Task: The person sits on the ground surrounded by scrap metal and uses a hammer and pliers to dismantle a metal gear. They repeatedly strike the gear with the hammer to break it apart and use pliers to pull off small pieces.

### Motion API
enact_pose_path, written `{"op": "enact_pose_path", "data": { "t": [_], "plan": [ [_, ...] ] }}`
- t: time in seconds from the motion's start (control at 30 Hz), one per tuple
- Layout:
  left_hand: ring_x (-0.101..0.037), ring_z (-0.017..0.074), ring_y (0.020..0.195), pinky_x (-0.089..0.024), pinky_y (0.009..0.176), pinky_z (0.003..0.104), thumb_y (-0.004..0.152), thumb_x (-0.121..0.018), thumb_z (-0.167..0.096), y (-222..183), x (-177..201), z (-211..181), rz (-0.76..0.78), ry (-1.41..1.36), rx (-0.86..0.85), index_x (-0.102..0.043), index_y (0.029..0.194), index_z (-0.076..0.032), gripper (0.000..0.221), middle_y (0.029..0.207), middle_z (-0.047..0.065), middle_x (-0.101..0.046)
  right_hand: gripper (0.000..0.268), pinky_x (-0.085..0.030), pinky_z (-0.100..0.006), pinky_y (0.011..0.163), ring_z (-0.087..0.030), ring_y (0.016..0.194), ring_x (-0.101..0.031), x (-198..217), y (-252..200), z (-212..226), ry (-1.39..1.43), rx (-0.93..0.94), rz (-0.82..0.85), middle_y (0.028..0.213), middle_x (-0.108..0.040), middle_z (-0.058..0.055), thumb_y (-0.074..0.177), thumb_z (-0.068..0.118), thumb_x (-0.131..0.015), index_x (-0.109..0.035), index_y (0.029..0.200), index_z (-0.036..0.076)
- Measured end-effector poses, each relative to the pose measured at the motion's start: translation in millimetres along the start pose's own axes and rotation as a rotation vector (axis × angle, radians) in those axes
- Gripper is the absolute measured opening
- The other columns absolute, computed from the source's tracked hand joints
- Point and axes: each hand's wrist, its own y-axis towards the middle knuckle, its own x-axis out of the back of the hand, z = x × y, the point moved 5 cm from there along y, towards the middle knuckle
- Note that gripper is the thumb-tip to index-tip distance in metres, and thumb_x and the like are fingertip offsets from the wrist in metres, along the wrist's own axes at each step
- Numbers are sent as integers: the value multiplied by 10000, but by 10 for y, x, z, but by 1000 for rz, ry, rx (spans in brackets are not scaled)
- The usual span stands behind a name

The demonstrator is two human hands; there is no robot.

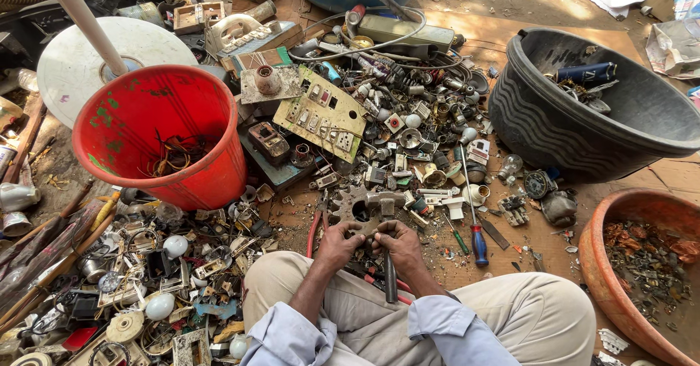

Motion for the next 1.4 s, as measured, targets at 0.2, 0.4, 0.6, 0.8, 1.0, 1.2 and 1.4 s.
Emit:
{"op": "enact_pose_path", "data": {
  "t": [0.2, 0.4, 0.6, 0.8, 1.0, 1.2, 1.4],
  "plan": [
    [-672, 176, 821, -580, 749, 358, 1020, -603, -250, 54, 1, 218, -51, 92, 318, -755, 1140, -97, 246, 1006, 70, -747, 241, -594, -285, 508, -171, 673, -724, -9, -120, 218, -420, 103, -291, 941, -724, -119, 917, 74, -655, -656, 1156, 39],
    [-704, 171, 762, -557, 770, 351, 946, -662, -153, 446, 86, 560, -301, 213, 330, -806, 986, -43, 185, 940, 129, -769, 406, -526, -327, 483, -211, 581, -647, 58, -227, 23, -349, -344, -340, 888, -656, -114, 957, 221, -664, -518, 1276, 17],
    [-694, 212, 748, -574, 743, 442, 971, -679, -251, 389, 112, 626, -326, 197, 444, -758, 972, -17, 247, 926, 125, -762, 437, -493, -317, 471, -164, 552, -579, 62, -159, 105, -279, -333, -125, 728, -653, -60, 1026, 274, -590, -554, 1274, -85],
    [-658, 261, 770, -551, 790, 442, 937, -688, -226, 453, 110, 660, -349, 318, 342, -804, 935, -6, 249, 911, 192, -739, 556, -552, -406, 551, -262, 667, -705, -380, -729, 873, -1165, 724, -164, 872, -757, -159, 950, 299, -656, -555, 1452, 83],
    [-733, 293, 864, -563, 836, 435, 938, -671, -277, 407, 134, 599, -341, 317, 368, -793, 969, 10, 314, 992, 197, -765, 602, -536, -442, 542, -277, 592, -653, -509, -720, 687, -1611, 501, -8, 801, -693, -120, 948, 318, -640, -487, 1502, 139],
    [-702, 290, 916, -540, 888, 442, 952, -688, -314, 412, 132, 633, -354, 340, 333, -746, 1069, 16, 355, 1063, 205, -755, 589, -521, -408, 480, -237, 514, -615, -333, -664, 621, -1549, 320, -69, 766, -671, -101, 978, 335, -601, -470, 1503, 102],
    [-747, 254, 847, -601, 785, 424, 985, -600, -262, 345, 94, 581, -286, 164, 487, -767, 1046, -12, 307, 1034, 136, -791, 558, -539, -411, 506, -235, 550, -647, -517, -817, 766, -1314, 721, -50, 767, -688, -115, 981, 320, -617, -518, 1463, 57]
  ]
}}
